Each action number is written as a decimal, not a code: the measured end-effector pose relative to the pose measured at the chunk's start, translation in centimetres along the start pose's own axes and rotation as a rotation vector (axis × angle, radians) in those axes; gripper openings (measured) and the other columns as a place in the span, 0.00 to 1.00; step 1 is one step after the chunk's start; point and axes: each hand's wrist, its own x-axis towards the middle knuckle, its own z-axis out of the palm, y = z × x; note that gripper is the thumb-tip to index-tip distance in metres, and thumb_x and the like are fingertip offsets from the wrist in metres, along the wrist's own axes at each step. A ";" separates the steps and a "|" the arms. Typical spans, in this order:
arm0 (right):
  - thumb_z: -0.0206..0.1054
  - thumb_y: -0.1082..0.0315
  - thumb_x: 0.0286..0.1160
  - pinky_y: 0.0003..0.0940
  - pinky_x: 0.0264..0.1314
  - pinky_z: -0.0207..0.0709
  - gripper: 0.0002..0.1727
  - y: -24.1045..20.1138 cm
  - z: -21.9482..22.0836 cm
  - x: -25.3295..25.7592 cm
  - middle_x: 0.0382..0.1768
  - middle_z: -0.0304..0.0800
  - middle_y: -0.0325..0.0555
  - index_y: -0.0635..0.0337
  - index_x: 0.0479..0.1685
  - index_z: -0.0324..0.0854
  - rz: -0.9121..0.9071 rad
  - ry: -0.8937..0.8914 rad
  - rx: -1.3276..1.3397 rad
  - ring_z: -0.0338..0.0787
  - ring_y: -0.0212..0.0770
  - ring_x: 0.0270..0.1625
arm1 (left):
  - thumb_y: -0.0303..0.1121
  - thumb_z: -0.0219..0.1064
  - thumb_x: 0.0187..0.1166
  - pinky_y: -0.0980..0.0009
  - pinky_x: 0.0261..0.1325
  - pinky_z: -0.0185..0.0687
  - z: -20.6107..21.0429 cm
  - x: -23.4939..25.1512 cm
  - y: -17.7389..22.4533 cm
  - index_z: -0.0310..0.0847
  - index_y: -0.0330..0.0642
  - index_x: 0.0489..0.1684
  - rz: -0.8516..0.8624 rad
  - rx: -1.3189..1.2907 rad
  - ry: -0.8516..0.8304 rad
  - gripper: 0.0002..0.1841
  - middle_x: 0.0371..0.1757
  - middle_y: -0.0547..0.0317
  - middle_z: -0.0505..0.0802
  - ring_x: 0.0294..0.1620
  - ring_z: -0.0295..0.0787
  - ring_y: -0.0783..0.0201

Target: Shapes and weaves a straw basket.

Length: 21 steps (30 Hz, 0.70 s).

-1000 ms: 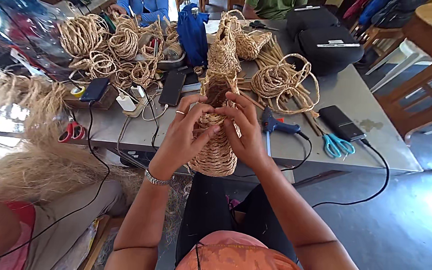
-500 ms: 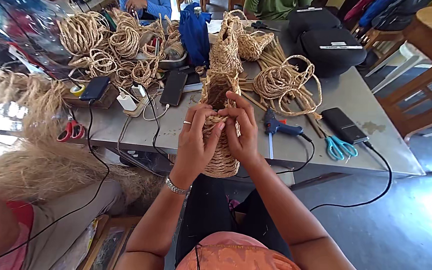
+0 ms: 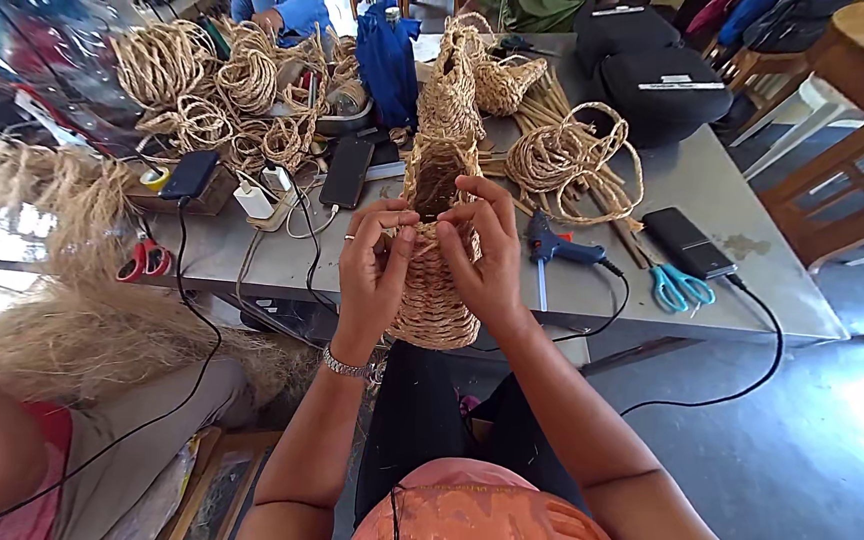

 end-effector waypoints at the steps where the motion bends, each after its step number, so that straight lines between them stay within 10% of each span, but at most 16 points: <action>1: 0.63 0.64 0.81 0.51 0.82 0.67 0.10 -0.1 0.1 0.0 0.75 0.77 0.58 0.60 0.44 0.87 0.009 -0.006 -0.010 0.73 0.54 0.81 | 0.32 0.58 0.89 0.81 0.32 0.79 0.0 0.1 0.0 0.82 0.43 0.59 -0.004 -0.012 -0.001 0.10 0.74 0.56 0.82 0.37 0.83 0.74; 14: 0.58 0.66 0.84 0.52 0.81 0.69 0.14 -0.7 0.8 -0.7 0.81 0.67 0.62 0.57 0.54 0.89 0.014 -0.037 -0.067 0.67 0.57 0.84 | 0.36 0.56 0.91 0.82 0.34 0.77 0.4 0.6 -0.2 0.85 0.46 0.64 -0.006 0.057 0.021 0.15 0.78 0.55 0.73 0.39 0.80 0.76; 21: 0.66 0.60 0.80 0.50 0.79 0.71 0.09 -0.1 1.9 -0.9 0.78 0.71 0.61 0.56 0.44 0.86 -0.037 0.039 -0.131 0.70 0.57 0.83 | 0.36 0.52 0.92 0.69 0.66 0.78 0.4 1.0 -0.7 0.87 0.46 0.57 0.041 0.094 0.016 0.15 0.76 0.53 0.76 0.69 0.77 0.64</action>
